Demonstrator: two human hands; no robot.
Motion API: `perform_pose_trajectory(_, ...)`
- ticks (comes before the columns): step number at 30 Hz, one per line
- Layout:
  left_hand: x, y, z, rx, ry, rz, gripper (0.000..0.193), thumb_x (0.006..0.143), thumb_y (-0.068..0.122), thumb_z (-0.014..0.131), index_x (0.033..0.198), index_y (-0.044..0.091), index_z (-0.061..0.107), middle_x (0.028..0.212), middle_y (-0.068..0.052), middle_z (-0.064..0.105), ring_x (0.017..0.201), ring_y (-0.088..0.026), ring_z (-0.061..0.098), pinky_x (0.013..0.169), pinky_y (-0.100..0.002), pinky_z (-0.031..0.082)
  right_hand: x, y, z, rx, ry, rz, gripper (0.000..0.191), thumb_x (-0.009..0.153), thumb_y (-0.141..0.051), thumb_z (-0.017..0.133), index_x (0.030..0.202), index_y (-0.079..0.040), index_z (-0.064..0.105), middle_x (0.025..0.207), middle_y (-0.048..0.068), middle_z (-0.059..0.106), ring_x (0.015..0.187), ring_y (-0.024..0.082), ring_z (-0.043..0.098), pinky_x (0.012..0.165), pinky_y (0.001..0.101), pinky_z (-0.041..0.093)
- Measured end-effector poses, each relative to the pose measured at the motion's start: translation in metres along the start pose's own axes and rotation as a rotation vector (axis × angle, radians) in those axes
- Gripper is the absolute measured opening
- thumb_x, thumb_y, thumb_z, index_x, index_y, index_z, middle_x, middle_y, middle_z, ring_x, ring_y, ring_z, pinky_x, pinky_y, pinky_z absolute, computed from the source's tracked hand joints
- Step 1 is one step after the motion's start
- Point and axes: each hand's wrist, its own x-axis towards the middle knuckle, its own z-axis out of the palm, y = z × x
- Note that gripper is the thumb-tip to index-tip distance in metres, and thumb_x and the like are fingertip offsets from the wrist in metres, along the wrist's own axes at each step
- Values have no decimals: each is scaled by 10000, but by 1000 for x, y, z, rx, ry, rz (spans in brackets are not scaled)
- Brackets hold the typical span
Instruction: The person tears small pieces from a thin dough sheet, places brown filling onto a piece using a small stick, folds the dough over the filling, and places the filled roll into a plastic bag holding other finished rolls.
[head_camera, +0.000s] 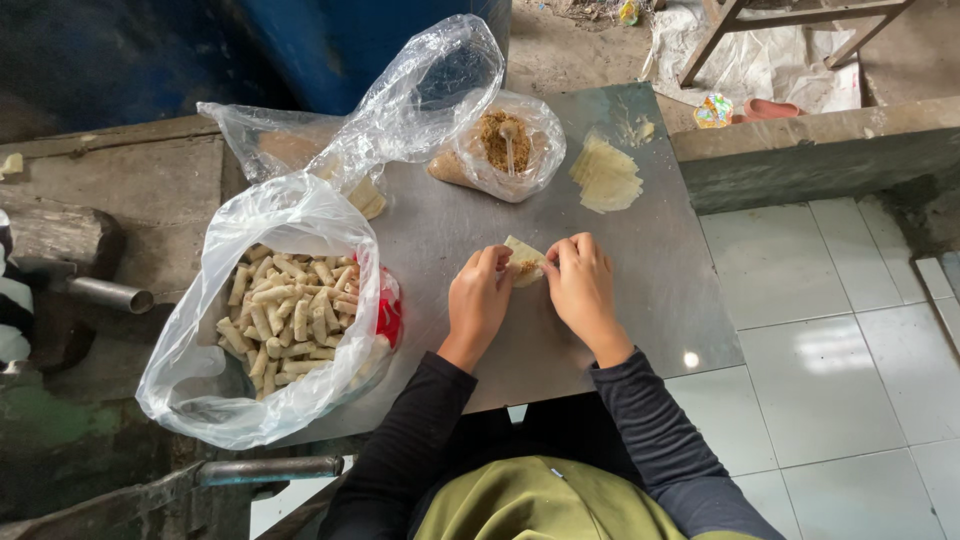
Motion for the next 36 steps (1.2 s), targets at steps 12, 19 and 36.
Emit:
perform_pose_trajectory(12, 1, -13, -2, 191, -37, 192, 79, 846, 177, 767, 911, 134, 760, 918, -38, 727, 859, -278, 666, 773, -411, 461, -6, -7, 19, 475, 11, -38, 249, 892, 19, 682, 1134, -1, 628, 1120, 141, 642, 907, 276, 721, 772, 369, 574)
perform_pose_trajectory(19, 1, -16, -15, 147, -128, 263, 237, 759, 214, 788, 970, 112, 751, 966, -35, 742, 899, -269, 680, 793, -413, 450, -10, -7, 21, 362, 26, -138, 207, 908, 58, 665, 1101, -3, 711, 1184, 144, 618, 958, 287, 721, 804, 375, 576)
perform_pose_trajectory(36, 49, -43, 14, 201, -221, 109, 23, 787, 135, 717, 783, 119, 733, 795, -98, 717, 793, -327, 706, 713, -431, 550, 104, 25, 35, 202, -698, -44, 52, 762, -43, 711, 800, -13, 694, 780, 156, 732, 729, 299, 746, 654, 407, 560)
